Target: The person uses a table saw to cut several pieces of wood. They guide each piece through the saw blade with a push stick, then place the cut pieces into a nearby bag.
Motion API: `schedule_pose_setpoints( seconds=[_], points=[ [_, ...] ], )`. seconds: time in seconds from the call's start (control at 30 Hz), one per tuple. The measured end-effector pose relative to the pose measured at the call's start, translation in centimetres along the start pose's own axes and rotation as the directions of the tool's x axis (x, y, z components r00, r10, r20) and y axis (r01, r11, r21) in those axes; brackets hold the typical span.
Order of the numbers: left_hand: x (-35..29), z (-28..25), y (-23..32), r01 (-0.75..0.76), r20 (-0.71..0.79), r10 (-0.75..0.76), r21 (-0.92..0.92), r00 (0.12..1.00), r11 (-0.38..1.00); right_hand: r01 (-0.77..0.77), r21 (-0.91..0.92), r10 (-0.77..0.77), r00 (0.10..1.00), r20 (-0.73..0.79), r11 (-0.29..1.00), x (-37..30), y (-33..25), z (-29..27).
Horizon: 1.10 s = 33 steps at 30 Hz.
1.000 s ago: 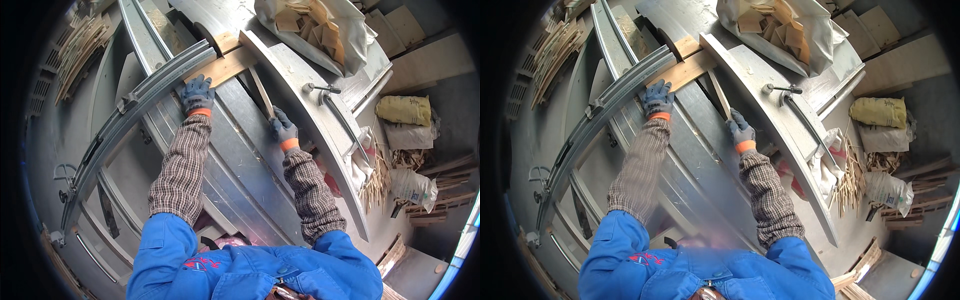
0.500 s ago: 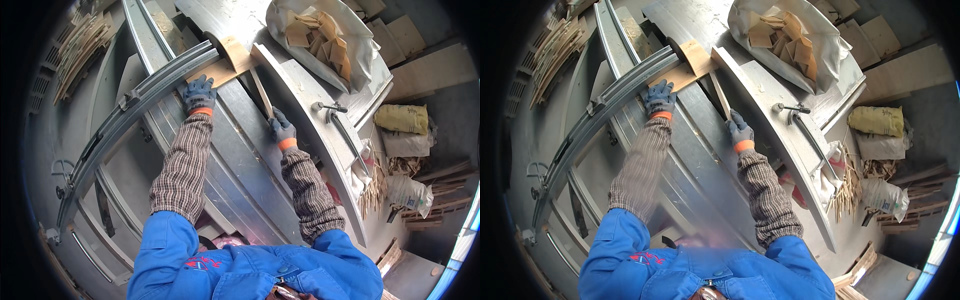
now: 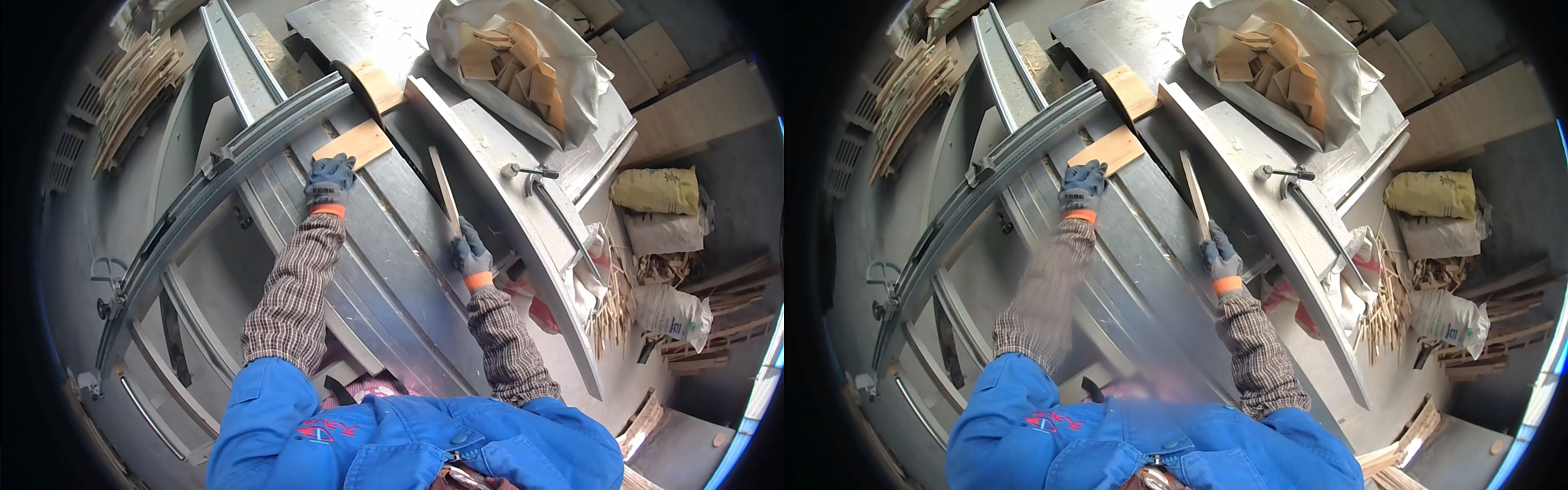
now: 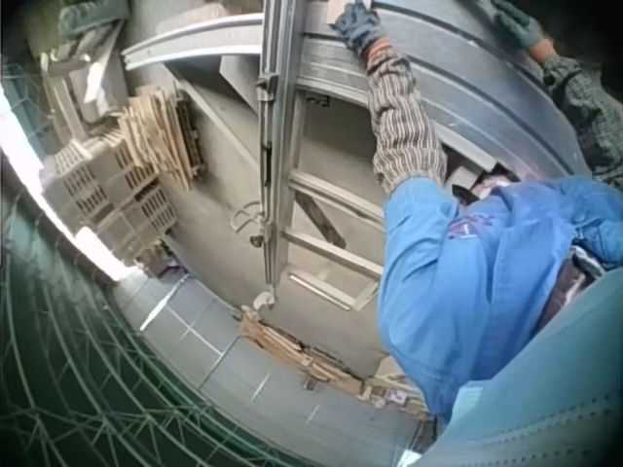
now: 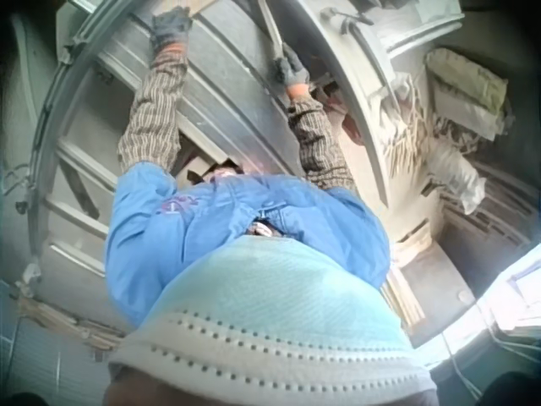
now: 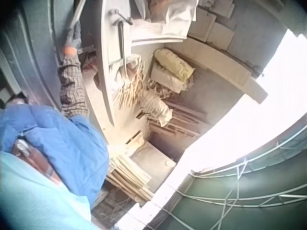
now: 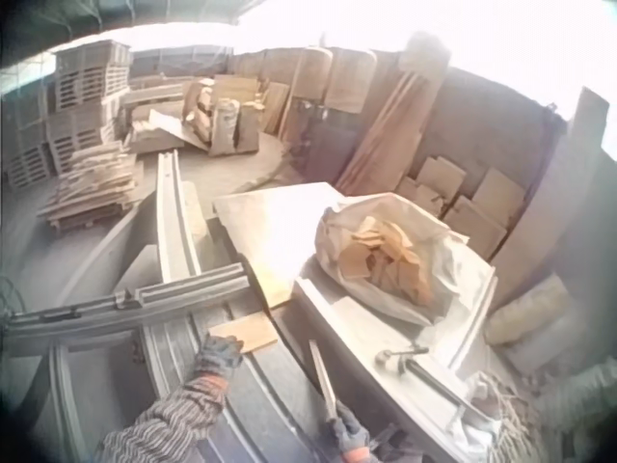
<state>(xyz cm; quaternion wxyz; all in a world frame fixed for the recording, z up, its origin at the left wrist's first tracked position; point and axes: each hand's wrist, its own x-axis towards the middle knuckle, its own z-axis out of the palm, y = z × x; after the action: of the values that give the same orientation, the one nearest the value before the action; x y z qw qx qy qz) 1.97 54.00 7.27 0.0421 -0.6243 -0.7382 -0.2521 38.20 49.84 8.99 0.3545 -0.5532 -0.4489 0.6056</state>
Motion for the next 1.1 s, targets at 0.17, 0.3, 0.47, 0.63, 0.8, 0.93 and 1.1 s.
schedule_pose_setpoints(
  seconds=[0.17,0.3,0.47,0.63,0.8,0.93,1.1],
  points=[
    [-5.1,-2.5,5.8,-0.002,-0.032,-0.002,-0.127,0.999,0.992,0.194,-0.359,-0.177,0.981,0.078,0.913,-6.5,0.1,-5.0],
    [-6.8,-3.0,8.2,0.309,-0.083,-0.315,-0.074,0.946,0.948,0.265,-0.401,-0.209,0.961,0.178,0.877,-8.6,-2.0,-5.3],
    [-4.6,-2.0,9.7,0.375,0.085,-0.367,-0.118,0.926,0.919,0.299,-0.450,-0.263,0.954,0.143,0.841,-5.5,-1.4,-5.0],
    [-1.2,-0.5,10.6,0.341,0.166,-0.348,0.071,0.923,0.937,0.352,-0.392,-0.357,0.932,0.062,0.850,-0.6,0.2,-4.3],
    [1.6,1.7,9.4,0.262,0.254,-0.310,0.206,0.916,0.943,0.251,-0.307,-0.259,0.966,0.013,0.918,2.3,0.7,-3.2],
    [1.8,3.0,7.9,0.300,0.171,-0.321,0.138,0.931,0.944,0.184,-0.213,-0.189,0.982,-0.002,0.960,3.3,0.2,-2.1],
    [4.6,1.7,9.3,0.329,0.229,-0.340,0.087,0.912,0.940,0.271,-0.342,-0.292,0.956,-0.013,0.900,6.0,0.9,-2.4]
  ],
)
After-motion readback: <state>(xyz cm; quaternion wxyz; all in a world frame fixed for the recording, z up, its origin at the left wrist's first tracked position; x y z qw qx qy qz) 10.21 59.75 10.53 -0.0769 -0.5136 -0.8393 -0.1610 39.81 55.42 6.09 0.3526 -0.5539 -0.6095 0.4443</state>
